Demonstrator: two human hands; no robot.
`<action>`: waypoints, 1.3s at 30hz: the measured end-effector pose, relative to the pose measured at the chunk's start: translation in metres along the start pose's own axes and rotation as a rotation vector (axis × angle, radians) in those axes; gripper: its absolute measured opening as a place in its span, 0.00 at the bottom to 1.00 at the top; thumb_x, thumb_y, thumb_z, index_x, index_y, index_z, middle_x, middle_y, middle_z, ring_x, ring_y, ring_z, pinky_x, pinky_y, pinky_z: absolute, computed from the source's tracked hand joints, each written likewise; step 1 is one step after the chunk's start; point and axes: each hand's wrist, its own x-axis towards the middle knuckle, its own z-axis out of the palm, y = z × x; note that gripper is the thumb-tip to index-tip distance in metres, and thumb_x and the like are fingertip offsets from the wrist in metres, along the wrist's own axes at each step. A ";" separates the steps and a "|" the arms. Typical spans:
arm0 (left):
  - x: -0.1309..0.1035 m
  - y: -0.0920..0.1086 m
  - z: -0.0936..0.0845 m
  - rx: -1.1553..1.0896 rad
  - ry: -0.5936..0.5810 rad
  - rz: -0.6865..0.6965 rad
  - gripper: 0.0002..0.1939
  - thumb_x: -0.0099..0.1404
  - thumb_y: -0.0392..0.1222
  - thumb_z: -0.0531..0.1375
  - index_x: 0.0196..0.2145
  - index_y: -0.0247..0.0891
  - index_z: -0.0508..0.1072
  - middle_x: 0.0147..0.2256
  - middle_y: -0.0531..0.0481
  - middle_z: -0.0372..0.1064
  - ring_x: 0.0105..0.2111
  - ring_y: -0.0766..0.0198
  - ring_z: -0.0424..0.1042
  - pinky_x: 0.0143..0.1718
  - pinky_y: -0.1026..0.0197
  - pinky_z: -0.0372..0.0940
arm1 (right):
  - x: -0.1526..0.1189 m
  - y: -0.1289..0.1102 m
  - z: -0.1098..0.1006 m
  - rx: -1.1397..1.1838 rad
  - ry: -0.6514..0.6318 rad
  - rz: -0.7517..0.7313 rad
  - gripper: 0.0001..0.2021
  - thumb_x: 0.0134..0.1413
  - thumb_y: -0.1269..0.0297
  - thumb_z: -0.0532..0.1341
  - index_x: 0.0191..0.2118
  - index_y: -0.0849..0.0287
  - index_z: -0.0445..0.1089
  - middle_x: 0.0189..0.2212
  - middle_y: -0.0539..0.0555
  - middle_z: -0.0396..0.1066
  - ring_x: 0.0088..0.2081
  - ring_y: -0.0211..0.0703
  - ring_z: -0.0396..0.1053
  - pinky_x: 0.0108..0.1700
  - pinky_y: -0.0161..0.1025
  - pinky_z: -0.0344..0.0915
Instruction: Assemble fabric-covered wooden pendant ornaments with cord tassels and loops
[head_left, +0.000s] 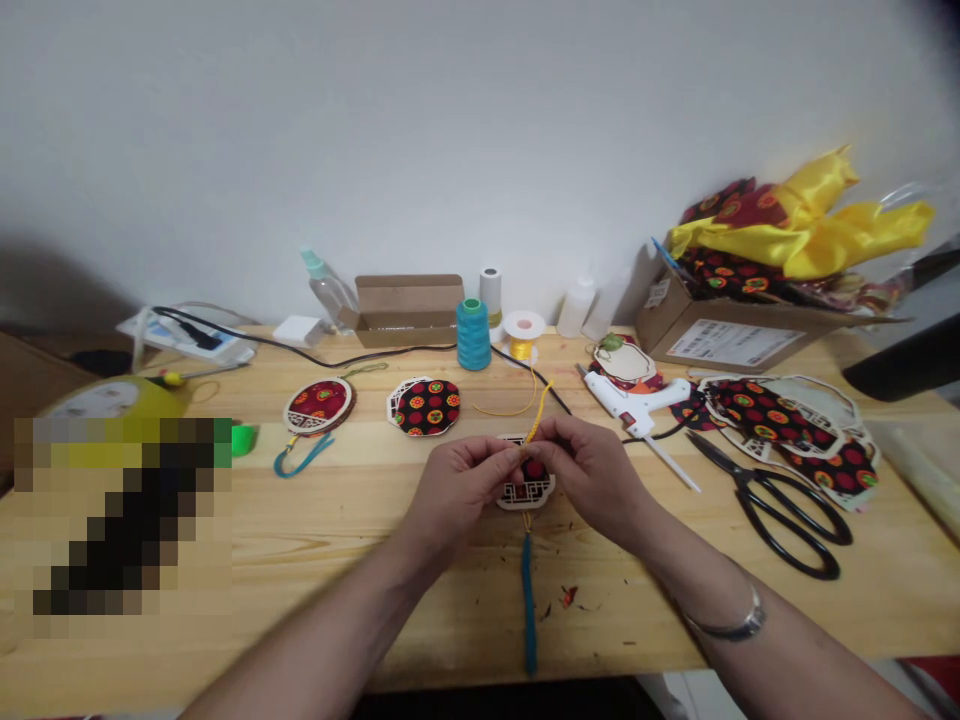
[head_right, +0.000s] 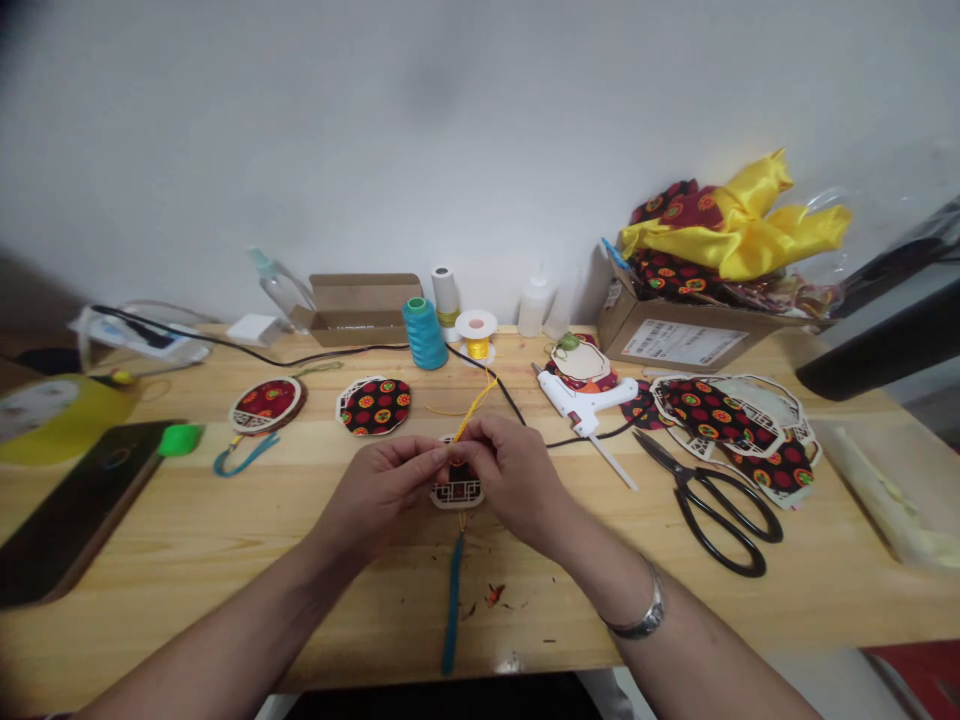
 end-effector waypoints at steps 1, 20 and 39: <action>0.000 0.000 0.000 -0.006 -0.001 -0.002 0.09 0.52 0.43 0.64 0.24 0.33 0.74 0.20 0.53 0.66 0.20 0.74 0.58 0.21 0.69 0.50 | 0.000 0.000 0.000 -0.015 -0.002 -0.010 0.09 0.52 0.71 0.56 0.23 0.59 0.66 0.21 0.48 0.67 0.25 0.35 0.62 0.29 0.32 0.58; 0.007 0.003 -0.007 -0.405 -0.179 -0.389 0.06 0.55 0.36 0.60 0.26 0.28 0.74 0.22 0.47 0.70 0.12 0.80 0.54 0.11 0.76 0.40 | 0.001 0.004 0.002 -0.037 -0.017 -0.050 0.08 0.54 0.71 0.54 0.26 0.59 0.64 0.22 0.48 0.66 0.26 0.35 0.62 0.29 0.33 0.57; 0.004 0.003 -0.009 -0.403 -0.357 -0.310 0.04 0.55 0.34 0.61 0.28 0.28 0.72 0.24 0.49 0.66 0.14 0.78 0.58 0.11 0.76 0.41 | 0.000 0.004 0.004 0.081 -0.066 -0.022 0.09 0.55 0.71 0.54 0.25 0.58 0.63 0.20 0.47 0.68 0.25 0.34 0.64 0.31 0.32 0.60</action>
